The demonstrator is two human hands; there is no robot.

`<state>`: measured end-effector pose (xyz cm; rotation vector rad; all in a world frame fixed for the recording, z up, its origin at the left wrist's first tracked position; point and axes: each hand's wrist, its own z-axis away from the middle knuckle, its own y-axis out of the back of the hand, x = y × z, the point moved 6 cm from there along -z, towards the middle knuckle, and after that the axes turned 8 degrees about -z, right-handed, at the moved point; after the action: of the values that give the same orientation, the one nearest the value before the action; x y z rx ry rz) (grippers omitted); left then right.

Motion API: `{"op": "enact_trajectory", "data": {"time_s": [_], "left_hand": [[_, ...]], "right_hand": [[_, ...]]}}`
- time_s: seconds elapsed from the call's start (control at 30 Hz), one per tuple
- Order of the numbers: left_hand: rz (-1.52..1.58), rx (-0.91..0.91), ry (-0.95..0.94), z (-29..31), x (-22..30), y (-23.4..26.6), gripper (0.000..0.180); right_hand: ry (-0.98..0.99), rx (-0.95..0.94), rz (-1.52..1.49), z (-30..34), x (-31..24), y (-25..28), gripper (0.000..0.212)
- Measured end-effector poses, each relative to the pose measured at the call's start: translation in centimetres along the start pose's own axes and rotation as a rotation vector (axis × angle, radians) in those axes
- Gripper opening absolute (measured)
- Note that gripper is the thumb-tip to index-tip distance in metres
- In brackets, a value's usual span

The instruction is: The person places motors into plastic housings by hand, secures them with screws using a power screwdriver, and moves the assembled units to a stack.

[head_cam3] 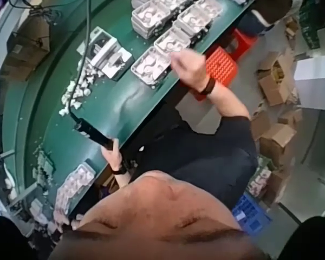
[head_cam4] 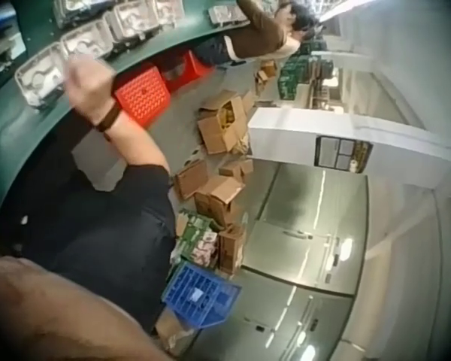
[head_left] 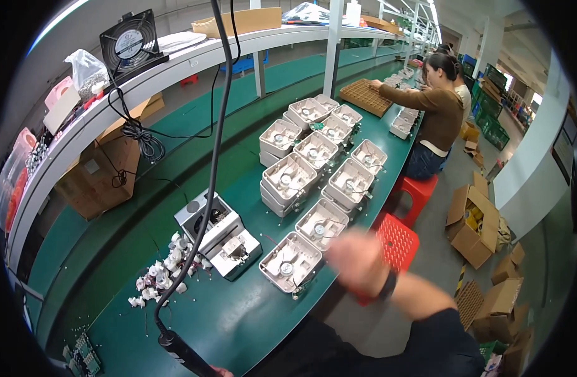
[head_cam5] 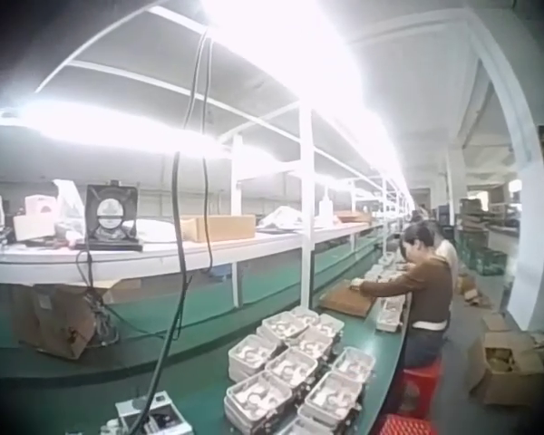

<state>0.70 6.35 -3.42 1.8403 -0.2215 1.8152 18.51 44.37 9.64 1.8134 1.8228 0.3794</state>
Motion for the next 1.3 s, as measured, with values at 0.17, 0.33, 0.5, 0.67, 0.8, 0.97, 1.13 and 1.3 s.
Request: {"op": "enact_trajectory", "data": {"time_s": [0.17, 0.33, 0.5, 0.67, 0.8, 0.97, 1.13, 1.3], "left_hand": [[0.014, -0.08, 0.028, -0.4, -0.2, -0.9, 0.022], [-0.013, -0.129, 0.011, 0.1, 0.7, -0.2, 0.022], [-0.018, -0.123, -0.019, 0.7, 1.1, 0.2, 0.022], [0.003, -0.085, 0.023, 0.5, -0.4, 0.0, 0.021], [0.0, -0.083, 0.009, 0.3, 0.2, -0.7, 0.021], [0.0, -0.116, 0.036, 0.7, 1.1, -1.9, 0.022], [0.019, -0.14, 0.037, 1.2, 1.5, -3.1, 0.024], [0.025, -0.158, 0.011, 1.0, 1.9, -4.7, 0.026]], "right_hand": [[-0.391, -0.421, -0.499, 9.2, -10.7, -14.8, 0.066], [-0.557, -0.441, -0.293, 10.2, -7.8, -16.7, 0.073], [-0.441, -0.39, -0.214, 10.4, -6.5, -15.7, 0.07], [-0.483, -0.467, -0.208, 10.6, -1.9, -13.8, 0.067], [-0.442, -0.47, -0.172, 10.9, 3.4, -12.2, 0.064], [-0.375, -0.422, -0.11, 10.3, 10.0, -10.6, 0.063], [-0.321, -0.441, -0.045, 9.5, 15.1, -9.0, 0.062], [-0.345, -0.487, -0.01, 8.9, 19.5, -7.7, 0.063]]}}
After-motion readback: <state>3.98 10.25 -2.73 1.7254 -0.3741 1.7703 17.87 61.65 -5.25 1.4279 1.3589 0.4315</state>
